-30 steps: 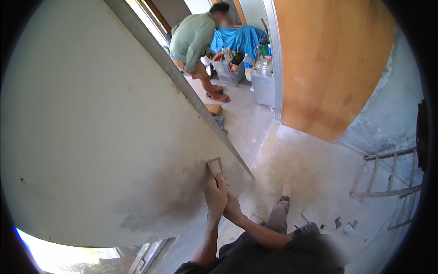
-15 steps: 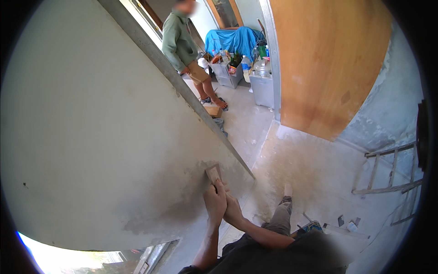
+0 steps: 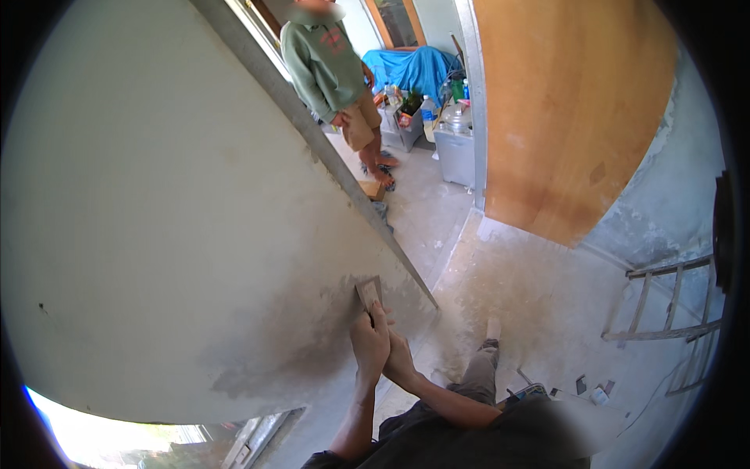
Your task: The person applies a patching compound to a hole in the wall using a putty knife and then smooths it over.
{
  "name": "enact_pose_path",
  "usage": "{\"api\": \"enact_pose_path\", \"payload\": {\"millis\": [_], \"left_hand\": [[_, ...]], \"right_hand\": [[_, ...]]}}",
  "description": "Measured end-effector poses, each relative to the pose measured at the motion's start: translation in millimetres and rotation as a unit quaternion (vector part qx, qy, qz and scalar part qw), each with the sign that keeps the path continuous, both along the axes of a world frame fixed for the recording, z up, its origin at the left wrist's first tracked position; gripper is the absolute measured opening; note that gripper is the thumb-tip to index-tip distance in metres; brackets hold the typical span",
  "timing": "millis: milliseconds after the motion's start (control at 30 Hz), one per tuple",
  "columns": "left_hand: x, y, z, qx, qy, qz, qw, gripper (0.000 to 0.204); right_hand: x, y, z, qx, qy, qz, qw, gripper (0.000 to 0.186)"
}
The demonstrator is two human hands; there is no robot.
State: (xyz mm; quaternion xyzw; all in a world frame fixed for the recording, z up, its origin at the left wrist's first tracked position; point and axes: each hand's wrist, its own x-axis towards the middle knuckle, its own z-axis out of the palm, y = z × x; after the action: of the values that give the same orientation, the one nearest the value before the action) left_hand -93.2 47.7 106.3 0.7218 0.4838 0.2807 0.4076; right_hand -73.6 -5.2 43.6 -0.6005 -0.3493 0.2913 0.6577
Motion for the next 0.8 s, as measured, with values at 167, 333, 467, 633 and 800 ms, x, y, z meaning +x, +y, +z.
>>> {"api": "enact_pose_path", "payload": {"millis": [167, 333, 467, 633, 800], "left_hand": [[-6, -6, 9, -0.023, 0.009, 0.003, 1.000, 0.040], [2, 0, 4, 0.009, -0.046, 0.005, 0.999, 0.043], [4, -8, 21, 0.044, 0.054, 0.022, 0.997, 0.046], [-2, 0, 10, 0.025, -0.026, 0.010, 0.999, 0.045], [2, -2, 4, 0.067, -0.039, 0.018, 0.997, 0.045]], "right_hand": [[1, -2, 4, -0.002, -0.028, -0.011, 1.000, 0.030], [4, 0, 17, 0.009, -0.008, -0.010, 1.000, 0.033], [9, -4, 9, -0.020, -0.047, 0.001, 0.999, 0.035], [6, -1, 19, -0.007, -0.046, -0.003, 0.999, 0.032], [6, -3, 13, -0.022, -0.056, 0.003, 0.998, 0.029]]}}
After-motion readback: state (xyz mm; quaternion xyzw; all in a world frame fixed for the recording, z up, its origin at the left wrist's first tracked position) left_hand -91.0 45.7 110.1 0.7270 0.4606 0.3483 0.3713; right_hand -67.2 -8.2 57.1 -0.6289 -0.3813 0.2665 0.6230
